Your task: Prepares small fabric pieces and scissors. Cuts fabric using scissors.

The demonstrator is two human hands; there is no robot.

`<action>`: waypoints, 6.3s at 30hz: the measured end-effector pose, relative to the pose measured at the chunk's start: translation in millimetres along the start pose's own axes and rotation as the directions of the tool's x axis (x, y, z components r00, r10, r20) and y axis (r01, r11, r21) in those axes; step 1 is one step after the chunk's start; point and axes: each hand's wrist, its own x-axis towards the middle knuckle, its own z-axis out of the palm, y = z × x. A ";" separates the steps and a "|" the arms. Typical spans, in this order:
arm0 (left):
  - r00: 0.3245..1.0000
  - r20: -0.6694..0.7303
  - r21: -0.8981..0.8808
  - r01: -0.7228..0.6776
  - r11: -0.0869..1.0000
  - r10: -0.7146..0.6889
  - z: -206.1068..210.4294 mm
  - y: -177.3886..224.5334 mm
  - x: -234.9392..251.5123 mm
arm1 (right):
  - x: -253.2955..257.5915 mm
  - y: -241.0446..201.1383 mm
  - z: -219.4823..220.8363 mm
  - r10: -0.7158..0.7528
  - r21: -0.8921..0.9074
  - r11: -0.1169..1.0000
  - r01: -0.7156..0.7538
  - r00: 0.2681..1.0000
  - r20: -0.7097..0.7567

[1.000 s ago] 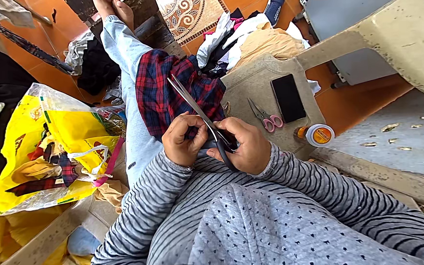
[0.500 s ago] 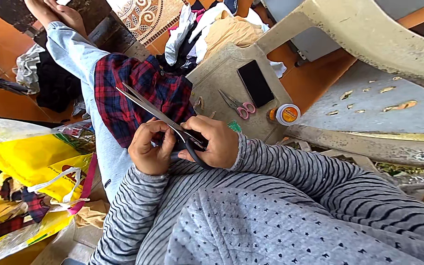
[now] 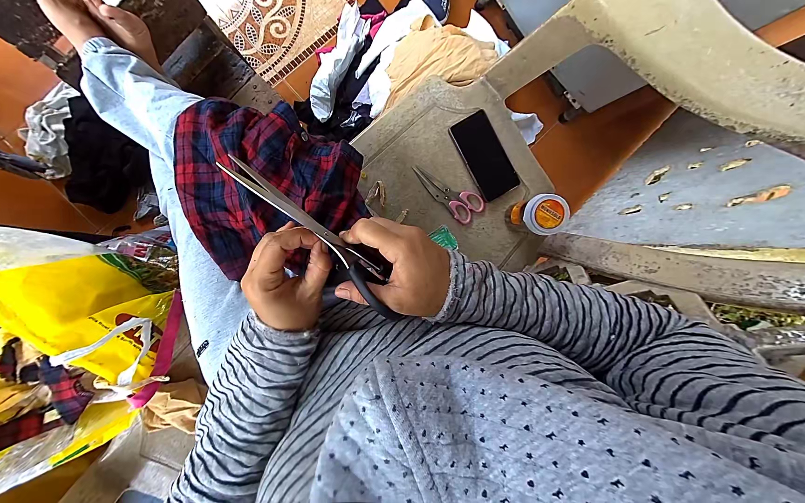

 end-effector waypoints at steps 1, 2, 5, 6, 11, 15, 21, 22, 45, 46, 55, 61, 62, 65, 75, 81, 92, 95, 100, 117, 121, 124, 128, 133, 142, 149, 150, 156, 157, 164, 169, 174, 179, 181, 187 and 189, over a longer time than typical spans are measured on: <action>1.000 0.001 0.002 0.001 1.000 -0.001 -0.1 -0.1 -0.1 | 0.0 -0.3 -0.2 0.005 -0.001 1.000 -0.005 1.000 0.003; 1.000 0.001 0.004 0.002 1.000 -0.002 -0.1 -0.1 -0.1 | 0.0 -0.5 -0.4 0.008 0.000 1.000 -0.008 1.000 0.006; 1.000 -0.001 0.006 0.004 1.000 -0.004 0.0 0.0 -0.1 | 0.3 -0.4 -0.3 0.009 0.006 1.000 -0.009 1.000 0.009; 1.000 0.000 0.003 0.003 1.000 -0.003 0.1 -0.2 0.0 | 0.3 -0.1 -0.1 0.005 0.008 1.000 -0.005 1.000 0.007; 1.000 0.005 -0.019 0.023 1.000 -0.023 -0.1 -1.3 -0.5 | 0.9 1.2 -1.0 -0.002 0.019 1.000 0.002 1.000 0.021; 0.999 0.014 -0.022 0.033 0.999 -0.033 -1.1 -2.0 -0.7 | 1.5 1.1 -0.8 0.005 0.017 1.000 -0.005 1.000 0.029; 0.999 0.011 -0.064 0.047 0.997 -0.046 0.5 -1.1 0.0 | 1.4 2.0 -2.3 -0.011 0.005 1.000 0.011 0.999 0.035; 0.999 0.009 -0.071 0.049 0.996 -0.048 0.8 -0.5 0.4 | 1.0 2.3 -1.7 -0.009 -0.011 1.000 0.009 1.000 0.028; 0.981 0.068 -0.237 0.192 0.952 -0.181 0.3 2.1 1.4 | 1.6 6.4 1.3 -0.052 -0.063 0.997 0.051 0.999 -0.002; 0.977 0.076 -0.246 0.210 0.946 -0.197 0.4 2.8 1.6 | 1.8 6.7 1.2 -0.048 -0.057 0.997 0.048 0.999 0.002; 0.967 0.060 -0.305 0.253 0.918 -0.247 2.8 6.1 2.0 | 3.7 6.0 -1.3 0.078 0.454 0.877 -0.159 0.978 0.192; 0.957 0.058 -0.294 0.288 0.912 -0.283 4.2 7.5 0.7 | 2.5 9.2 0.7 0.093 0.575 0.789 -0.217 0.967 0.238; 0.956 0.060 -0.293 0.293 0.910 -0.288 4.2 7.5 0.7 | 2.2 9.7 1.5 0.096 0.556 0.804 -0.209 0.969 0.226; 0.953 0.066 -0.294 0.301 0.907 -0.294 4.0 7.3 0.4 | 2.1 10.5 3.4 0.105 0.491 0.850 -0.189 0.976 0.193; 0.903 0.115 -0.309 0.428 0.849 -0.414 2.2 14.2 3.4 | 3.0 15.8 3.5 0.043 0.273 0.960 -0.067 0.995 0.094; 0.947 0.091 -0.028 0.311 0.950 -0.307 -20.1 11.7 21.1 | 7.1 26.7 -10.4 0.200 0.637 0.746 -0.195 0.978 0.065; 0.839 0.175 0.703 0.261 0.662 -0.516 -77.1 -4.8 8.3 | 7.6 37.2 -9.9 0.228 0.537 0.826 -0.172 0.973 -0.039; 0.857 0.193 0.730 0.201 0.654 -0.478 -64.5 -12.4 11.8 | 12.5 39.2 0.7 0.131 0.276 0.955 -0.104 0.988 -0.080; 0.769 0.266 0.812 0.145 0.565 -0.581 -76.4 -34.0 35.0 | 24.5 57.4 15.5 -0.052 -0.228 0.973 0.045 0.998 -0.028; 0.734 0.161 0.510 0.511 0.692 -0.660 -103.5 -66.6 118.6 | 124.5 64.8 -88.5 0.281 0.317 0.927 -0.200 0.931 -0.235; 0.811 0.089 0.292 0.533 0.794 -0.578 -110.0 -60.4 179.8 | 179.2 46.4 -106.3 0.263 0.126 0.964 -0.236 0.924 -0.279; 0.792 0.173 0.780 0.253 0.573 -0.585 -118.2 -49.6 236.1 | 230.9 29.6 -130.1 0.278 0.006 0.956 -0.293 0.901 -0.334; 0.850 -0.020 0.911 0.232 0.340 -0.526 -137.0 -19.2 311.6 | 290.0 -10.8 -164.1 0.201 -0.107 0.958 -0.264 0.892 -0.404; 0.941 -0.281 0.837 0.336 0.432 -0.189 -168.8 63.0 385.6 | 328.2 -89.3 -216.3 -0.082 -0.138 0.990 0.010 0.849 -0.522; 0.957 0.239 0.675 -0.284 0.681 0.163 -156.3 60.9 219.8 | 197.4 -13.7 -176.5 -0.151 -0.123 0.986 0.114 0.921 -0.360; 0.859 0.437 0.514 0.005 0.858 -0.267 -78.4 -36.4 19.8 | 70.6 142.7 -76.5 0.536 -0.078 0.837 -0.542 0.840 -0.085; 0.864 0.434 0.513 -0.005 0.859 -0.255 -75.6 -36.0 16.4 | 58.8 141.1 -72.6 0.546 -0.050 0.833 -0.551 0.834 -0.084; 0.905 0.360 0.553 -0.011 0.833 -0.226 -74.0 -37.5 15.2 | 3.2 87.1 -66.2 0.199 0.460 0.769 -0.443 0.850 0.487; 0.906 0.365 0.563 -0.030 0.826 -0.215 -72.3 -39.4 13.6 | 0.4 76.4 -63.5 0.169 0.463 0.745 -0.481 0.806 0.567; 0.914 0.352 0.585 -0.047 0.810 -0.201 -67.4 -48.4 10.7 | 79.9 36.6 -27.6 0.216 -0.017 0.976 -0.216 0.968 0.128; 0.886 0.385 0.579 -0.013 0.815 -0.259 -70.0 -46.0 14.3 | 195.7 24.1 22.5 0.229 -0.235 0.949 -0.212 0.972 0.048; 0.867 0.379 0.589 0.043 0.807 -0.323 -71.7 -42.7 15.6 | 260.5 38.3 48.3 0.196 -0.374 0.924 -0.077 0.937 0.290; 0.876 0.377 0.570 0.036 0.821 -0.300 -72.7 -45.4 15.2 | 256.6 48.6 18.4 0.225 -0.232 0.953 -0.194 0.968 0.114; 0.888 0.371 0.566 0.015 0.824 -0.271 -71.5 -47.7 13.4 | 243.9 59.0 1.7 0.261 -0.184 0.950 -0.252 0.965 0.026; 0.877 0.384 0.582 0.013 0.813 -0.288 -69.9 -49.1 15.5 | 233.7 77.0 -1.2 0.208 -0.146 0.970 -0.192 0.973 0.102; 0.868 0.386 0.588 0.029 0.809 -0.312 -70.4 -47.5 16.5 | 243.2 73.1 13.0 0.170 -0.149 0.978 -0.145 0.971 0.170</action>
